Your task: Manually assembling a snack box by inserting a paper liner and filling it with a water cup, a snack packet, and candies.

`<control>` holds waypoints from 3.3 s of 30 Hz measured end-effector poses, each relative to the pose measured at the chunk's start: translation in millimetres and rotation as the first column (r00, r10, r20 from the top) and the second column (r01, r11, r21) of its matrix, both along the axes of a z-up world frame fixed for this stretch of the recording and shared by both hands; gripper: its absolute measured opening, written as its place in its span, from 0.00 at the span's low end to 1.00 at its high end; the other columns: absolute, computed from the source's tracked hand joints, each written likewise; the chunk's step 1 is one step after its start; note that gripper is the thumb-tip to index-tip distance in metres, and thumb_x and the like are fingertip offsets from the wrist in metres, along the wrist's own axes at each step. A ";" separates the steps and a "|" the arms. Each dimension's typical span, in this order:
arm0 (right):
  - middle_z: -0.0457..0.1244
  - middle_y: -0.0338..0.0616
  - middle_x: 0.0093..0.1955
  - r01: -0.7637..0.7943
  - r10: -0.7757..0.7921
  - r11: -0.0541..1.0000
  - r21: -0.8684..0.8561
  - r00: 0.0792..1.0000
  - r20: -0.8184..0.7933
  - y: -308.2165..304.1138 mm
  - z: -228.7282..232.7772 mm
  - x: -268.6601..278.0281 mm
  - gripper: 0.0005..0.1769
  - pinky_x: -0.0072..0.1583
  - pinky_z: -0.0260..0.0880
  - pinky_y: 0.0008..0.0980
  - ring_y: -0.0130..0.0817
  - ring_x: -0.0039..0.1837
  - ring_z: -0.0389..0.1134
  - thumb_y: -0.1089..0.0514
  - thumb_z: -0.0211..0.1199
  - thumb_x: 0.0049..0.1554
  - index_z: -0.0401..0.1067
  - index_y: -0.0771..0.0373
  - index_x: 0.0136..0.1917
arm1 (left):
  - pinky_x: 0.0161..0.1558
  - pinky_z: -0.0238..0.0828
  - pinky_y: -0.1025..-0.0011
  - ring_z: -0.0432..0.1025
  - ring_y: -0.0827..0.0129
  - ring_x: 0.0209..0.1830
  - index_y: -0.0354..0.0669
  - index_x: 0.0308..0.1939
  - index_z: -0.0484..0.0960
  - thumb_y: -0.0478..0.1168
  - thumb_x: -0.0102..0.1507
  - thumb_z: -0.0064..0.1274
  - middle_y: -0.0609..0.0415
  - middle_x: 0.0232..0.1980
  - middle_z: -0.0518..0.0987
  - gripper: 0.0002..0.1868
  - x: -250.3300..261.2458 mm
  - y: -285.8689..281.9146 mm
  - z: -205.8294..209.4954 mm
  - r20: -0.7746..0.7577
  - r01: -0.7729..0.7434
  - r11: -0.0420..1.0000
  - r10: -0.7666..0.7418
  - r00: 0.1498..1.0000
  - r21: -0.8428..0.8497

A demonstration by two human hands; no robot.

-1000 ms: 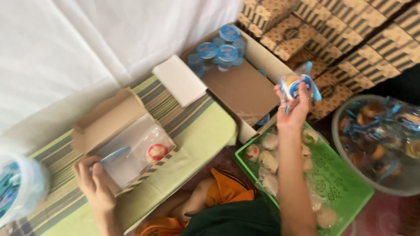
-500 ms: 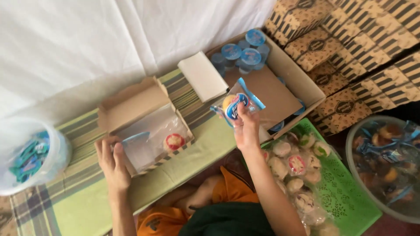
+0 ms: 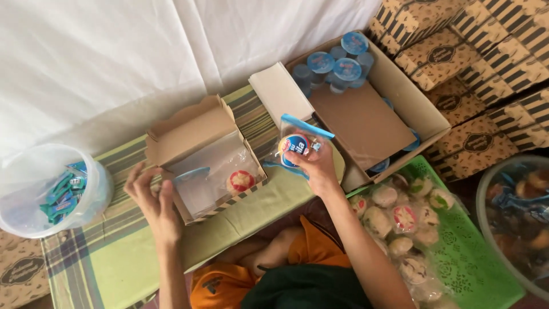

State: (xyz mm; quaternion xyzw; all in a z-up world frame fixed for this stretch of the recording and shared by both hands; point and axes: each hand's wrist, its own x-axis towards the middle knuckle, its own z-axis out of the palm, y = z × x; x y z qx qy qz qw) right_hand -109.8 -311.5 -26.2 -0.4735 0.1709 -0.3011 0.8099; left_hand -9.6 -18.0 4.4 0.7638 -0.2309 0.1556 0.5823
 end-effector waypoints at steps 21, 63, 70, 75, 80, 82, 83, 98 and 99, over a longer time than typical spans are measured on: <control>0.69 0.50 0.47 0.067 -0.067 0.992 0.103 0.998 -0.007 -10.6 -22.3 -6.3 0.28 0.48 0.81 0.39 0.38 0.47 0.74 0.59 0.77 0.47 0.70 0.63 0.58 | 0.46 0.76 0.49 0.80 0.49 0.43 0.54 0.51 0.80 0.59 0.64 0.45 0.57 0.41 0.84 0.20 -11.6 -166.9 69.2 -0.248 0.424 0.633 -0.351 0.903 0.647; 0.66 0.66 0.41 -0.220 0.241 0.969 -0.115 0.947 0.215 -5.1 6.8 -2.1 0.20 0.51 0.74 0.43 0.58 0.47 0.73 0.58 0.60 0.57 0.64 0.75 0.58 | 0.45 0.73 0.43 0.75 0.36 0.44 0.44 0.55 0.70 0.38 0.69 0.47 0.44 0.47 0.73 0.11 22.9 -63.6 156.3 -0.009 0.298 0.807 -0.341 0.940 0.509; 0.65 0.66 0.41 -0.222 0.243 0.967 -0.126 0.952 0.186 -6.6 2.5 -1.1 0.18 0.50 0.74 0.42 0.59 0.47 0.73 0.61 0.59 0.56 0.65 0.76 0.56 | 0.44 0.75 0.45 0.78 0.42 0.43 0.48 0.47 0.73 0.51 0.66 0.56 0.52 0.44 0.77 0.14 25.8 -53.3 127.2 -0.007 0.135 0.698 -0.184 0.983 0.704; 0.65 0.65 0.41 -0.221 0.239 0.969 -0.112 0.954 0.180 -6.5 4.5 -1.8 0.18 0.50 0.74 0.42 0.58 0.47 0.73 0.62 0.59 0.55 0.65 0.76 0.56 | 0.42 0.77 0.48 0.79 0.46 0.40 0.48 0.40 0.72 0.56 0.64 0.59 0.54 0.39 0.78 0.19 32.7 -57.9 109.2 -0.044 0.126 0.662 -0.139 0.989 0.739; 0.64 0.63 0.40 -0.217 0.237 0.968 -0.126 0.956 0.175 -6.7 4.5 -1.7 0.17 0.50 0.72 0.40 0.57 0.47 0.72 0.62 0.59 0.56 0.65 0.76 0.55 | 0.43 0.76 0.44 0.78 0.40 0.42 0.44 0.41 0.71 0.52 0.65 0.57 0.47 0.39 0.76 0.18 35.5 -54.5 90.4 -0.085 0.172 0.649 -0.163 0.983 0.742; 0.64 0.63 0.40 -0.218 0.239 0.967 -0.130 0.956 0.173 -6.0 4.4 -1.9 0.17 0.50 0.72 0.40 0.57 0.47 0.72 0.63 0.59 0.56 0.66 0.76 0.55 | 0.44 0.76 0.46 0.78 0.39 0.44 0.43 0.42 0.70 0.52 0.67 0.55 0.46 0.40 0.75 0.18 32.3 -52.0 92.1 -0.110 0.194 0.646 -0.169 0.979 0.738; 0.64 0.63 0.40 -0.216 0.237 0.967 -0.133 0.957 0.170 -6.0 4.8 -1.9 0.16 0.50 0.72 0.40 0.57 0.47 0.72 0.63 0.59 0.56 0.66 0.75 0.55 | 0.45 0.75 0.45 0.77 0.37 0.45 0.42 0.43 0.69 0.52 0.67 0.53 0.45 0.41 0.75 0.17 30.6 -51.1 95.6 -0.138 0.223 0.652 -0.179 0.974 0.724; 0.64 0.63 0.39 -0.222 0.242 0.966 -0.130 0.956 0.165 -6.5 6.1 -0.9 0.15 0.50 0.72 0.41 0.58 0.47 0.72 0.64 0.58 0.56 0.66 0.75 0.55 | 0.53 0.72 0.48 0.77 0.41 0.51 0.40 0.49 0.72 0.47 0.71 0.46 0.39 0.45 0.80 0.13 37.4 -46.8 108.7 -0.370 0.414 0.756 -0.243 0.897 0.507; 0.64 0.62 0.39 -0.223 0.242 0.967 -0.128 0.956 0.166 -6.4 5.7 -1.3 0.15 0.50 0.72 0.41 0.58 0.47 0.72 0.64 0.59 0.56 0.66 0.75 0.55 | 0.53 0.72 0.48 0.77 0.41 0.51 0.40 0.49 0.72 0.47 0.71 0.46 0.39 0.45 0.80 0.13 36.1 -47.4 111.5 -0.370 0.417 0.758 -0.248 0.895 0.501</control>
